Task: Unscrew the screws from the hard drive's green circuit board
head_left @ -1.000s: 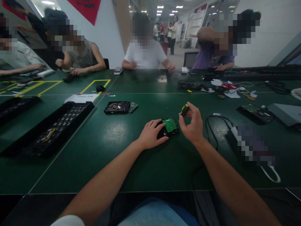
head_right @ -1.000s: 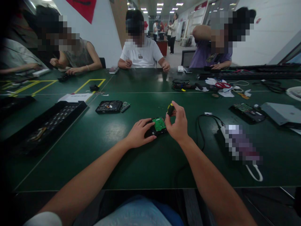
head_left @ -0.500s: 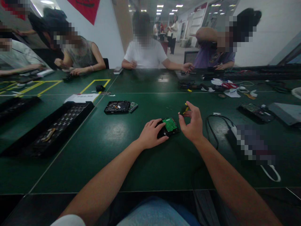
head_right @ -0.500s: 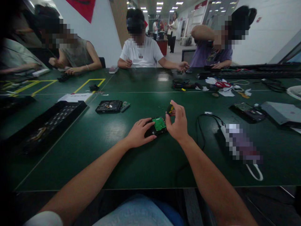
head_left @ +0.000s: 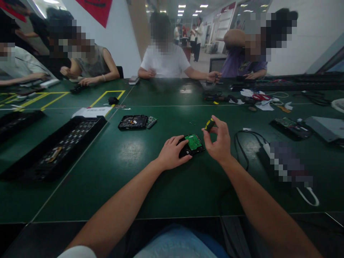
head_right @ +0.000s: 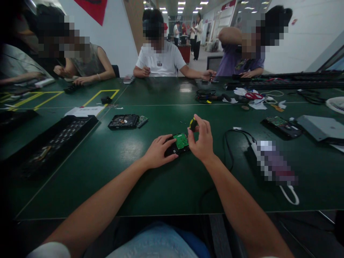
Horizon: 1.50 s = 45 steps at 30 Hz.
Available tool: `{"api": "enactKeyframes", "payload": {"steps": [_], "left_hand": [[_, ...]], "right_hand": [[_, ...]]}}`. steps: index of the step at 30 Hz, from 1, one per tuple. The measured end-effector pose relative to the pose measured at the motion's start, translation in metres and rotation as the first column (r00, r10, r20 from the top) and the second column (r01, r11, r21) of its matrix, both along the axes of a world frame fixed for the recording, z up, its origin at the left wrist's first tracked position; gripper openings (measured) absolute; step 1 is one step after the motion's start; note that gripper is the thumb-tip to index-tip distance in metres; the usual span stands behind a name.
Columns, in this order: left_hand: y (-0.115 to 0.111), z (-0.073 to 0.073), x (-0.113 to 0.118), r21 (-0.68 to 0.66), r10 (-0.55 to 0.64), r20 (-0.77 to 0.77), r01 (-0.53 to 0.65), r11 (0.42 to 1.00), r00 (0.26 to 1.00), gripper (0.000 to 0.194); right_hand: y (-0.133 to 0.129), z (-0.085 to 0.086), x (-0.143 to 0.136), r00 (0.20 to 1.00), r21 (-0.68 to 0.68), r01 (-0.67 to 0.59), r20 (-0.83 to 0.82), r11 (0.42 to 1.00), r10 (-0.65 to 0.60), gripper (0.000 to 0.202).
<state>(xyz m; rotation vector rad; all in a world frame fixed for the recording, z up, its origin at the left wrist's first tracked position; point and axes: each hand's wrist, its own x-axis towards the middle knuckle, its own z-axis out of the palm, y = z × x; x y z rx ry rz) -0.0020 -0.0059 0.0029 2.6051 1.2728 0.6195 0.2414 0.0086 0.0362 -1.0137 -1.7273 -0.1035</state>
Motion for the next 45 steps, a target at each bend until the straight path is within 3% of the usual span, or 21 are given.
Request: {"api": "enactKeyframes", "payload": {"steps": [7, 15, 23, 45], "left_hand": [[0.0003, -0.0019, -0.0006, -0.003, -0.003, 0.007, 0.003, 1.0, 1.0, 0.074], [0.0, -0.0004, 0.0001, 0.005, -0.004, -0.005, 0.004, 1.0, 1.0, 0.073], [0.0001, -0.0009, -0.0003, 0.003, -0.006, -0.008, 0.006, 1.0, 1.0, 0.075], [0.0, -0.0009, -0.0005, -0.006, -0.003, -0.001, 0.003, 1.0, 1.0, 0.075]], "right_hand": [[0.0002, 0.0024, 0.0031, 0.998, 0.034, 0.064, -0.009, 0.997, -0.064, 0.058], [0.0006, -0.0016, 0.0005, 1.0, -0.003, -0.013, -0.026, 1.0, 0.013, 0.064], [-0.0021, 0.0033, 0.0021, 0.998, 0.014, 0.062, -0.016, 0.998, -0.062, 0.059], [-0.0017, 0.0008, 0.0019, 0.999, 0.015, 0.042, -0.017, 0.999, -0.042, 0.059]]}}
